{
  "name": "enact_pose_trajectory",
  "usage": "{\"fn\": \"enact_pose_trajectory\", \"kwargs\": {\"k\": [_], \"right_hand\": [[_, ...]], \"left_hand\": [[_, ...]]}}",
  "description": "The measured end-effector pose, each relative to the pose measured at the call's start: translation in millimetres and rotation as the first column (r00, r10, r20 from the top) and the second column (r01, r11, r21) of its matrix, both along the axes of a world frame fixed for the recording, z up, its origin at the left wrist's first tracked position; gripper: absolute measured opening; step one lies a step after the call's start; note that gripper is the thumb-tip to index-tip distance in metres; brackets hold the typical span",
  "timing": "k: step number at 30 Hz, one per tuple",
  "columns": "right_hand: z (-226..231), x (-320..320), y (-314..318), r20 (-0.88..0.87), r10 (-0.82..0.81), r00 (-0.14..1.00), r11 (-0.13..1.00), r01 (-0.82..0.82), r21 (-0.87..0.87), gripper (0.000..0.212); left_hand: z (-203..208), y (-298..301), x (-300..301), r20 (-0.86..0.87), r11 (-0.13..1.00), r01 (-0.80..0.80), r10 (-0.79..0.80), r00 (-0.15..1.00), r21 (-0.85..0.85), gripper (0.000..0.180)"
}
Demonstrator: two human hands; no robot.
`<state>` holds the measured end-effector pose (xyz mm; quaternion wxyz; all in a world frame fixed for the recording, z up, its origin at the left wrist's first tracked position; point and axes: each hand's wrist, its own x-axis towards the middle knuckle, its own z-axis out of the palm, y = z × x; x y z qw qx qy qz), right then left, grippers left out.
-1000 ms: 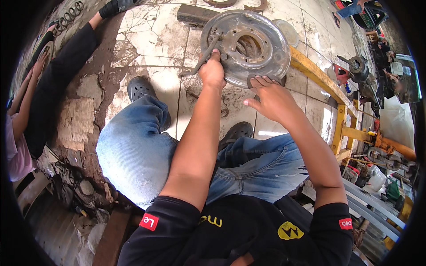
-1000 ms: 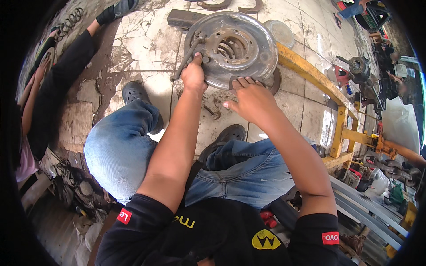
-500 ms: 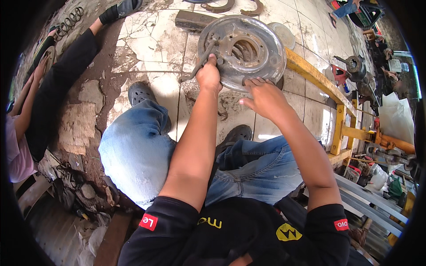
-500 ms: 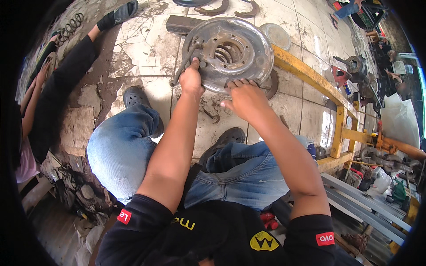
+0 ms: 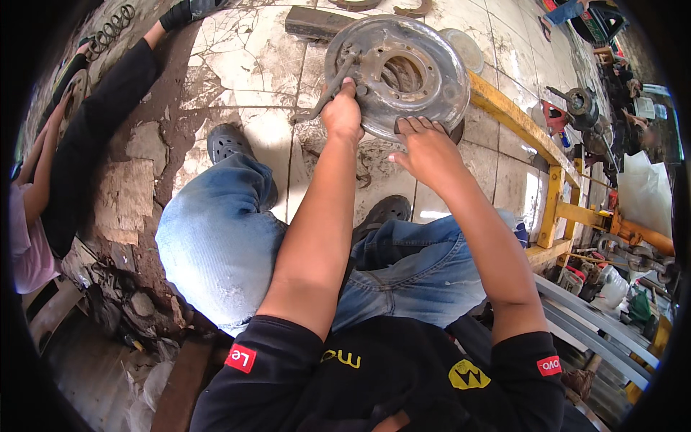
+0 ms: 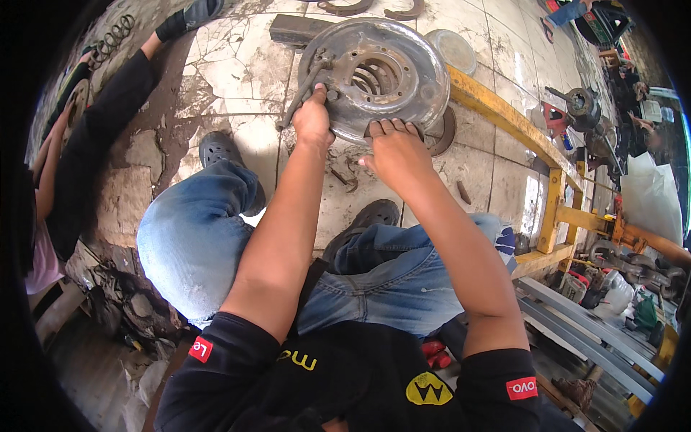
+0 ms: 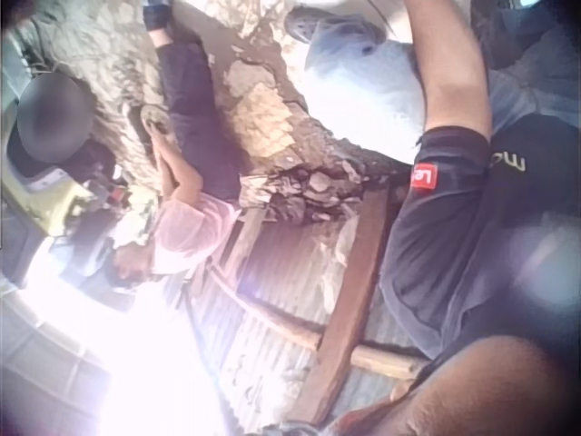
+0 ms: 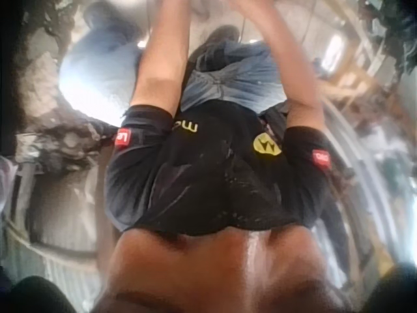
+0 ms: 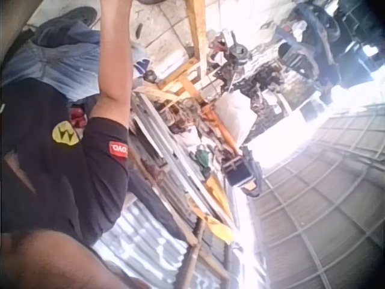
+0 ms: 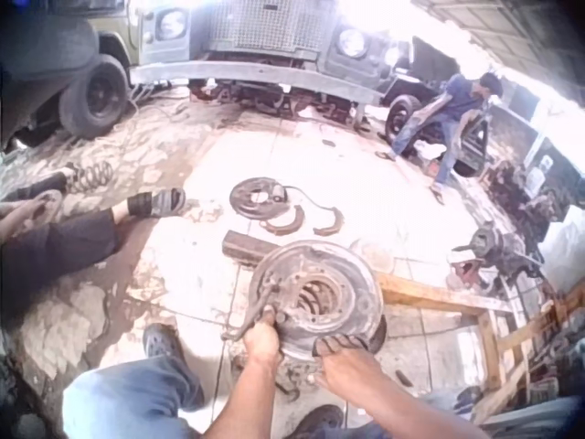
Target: The person is sitting on the floor in a workshop, using a metal tool to scrape and clean the surface of a brake drum. They repeatedly scrape the inner and outer surfaces of the drum to remove rust and debris.
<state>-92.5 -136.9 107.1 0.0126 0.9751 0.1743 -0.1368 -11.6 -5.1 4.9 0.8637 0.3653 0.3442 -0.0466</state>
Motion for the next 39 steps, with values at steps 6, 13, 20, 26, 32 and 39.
{"fn": "enact_pose_trajectory", "kwargs": {"k": [6, 13, 20, 26, 32, 39], "right_hand": [[-5, -8, -8, 0.009, 0.006, 1.0, 0.997, -0.006, 0.081, 0.063], [2, -8, -12, -0.043, 0.017, 0.999, 0.994, -0.012, 0.107, 0.065], [2, -8, 1, -0.02, 0.006, 1.0, 0.991, -0.003, 0.132, 0.063], [-1, -1, 5, 0.017, 0.033, 0.999, 0.995, -0.035, 0.093, 0.063], [1, 0, 6, -0.071, -0.002, 0.997, 0.996, 0.009, 0.094, 0.061], [2, -2, 7, -0.108, 0.004, 0.994, 0.995, 0.007, 0.097, 0.064]], "left_hand": [[-5, 1, -1, 0.013, 0.999, -0.016, 0.016, 1.0, 0.051, 0.045], [8, 0, -2, 0.023, 0.999, -0.03, 0.029, 0.999, 0.045, 0.043], [4, 4, 2, 0.014, 1.0, -0.011, 0.011, 1.0, 0.027, 0.042], [6, 1, 7, 0.018, 0.999, -0.032, 0.032, 0.999, -0.008, 0.041], [-3, -1, 4, 0.031, 0.999, -0.016, 0.015, 0.999, 0.033, 0.043], [-9, 2, 2, 0.075, 0.999, -0.036, 0.035, 0.997, 0.015, 0.045]]}}
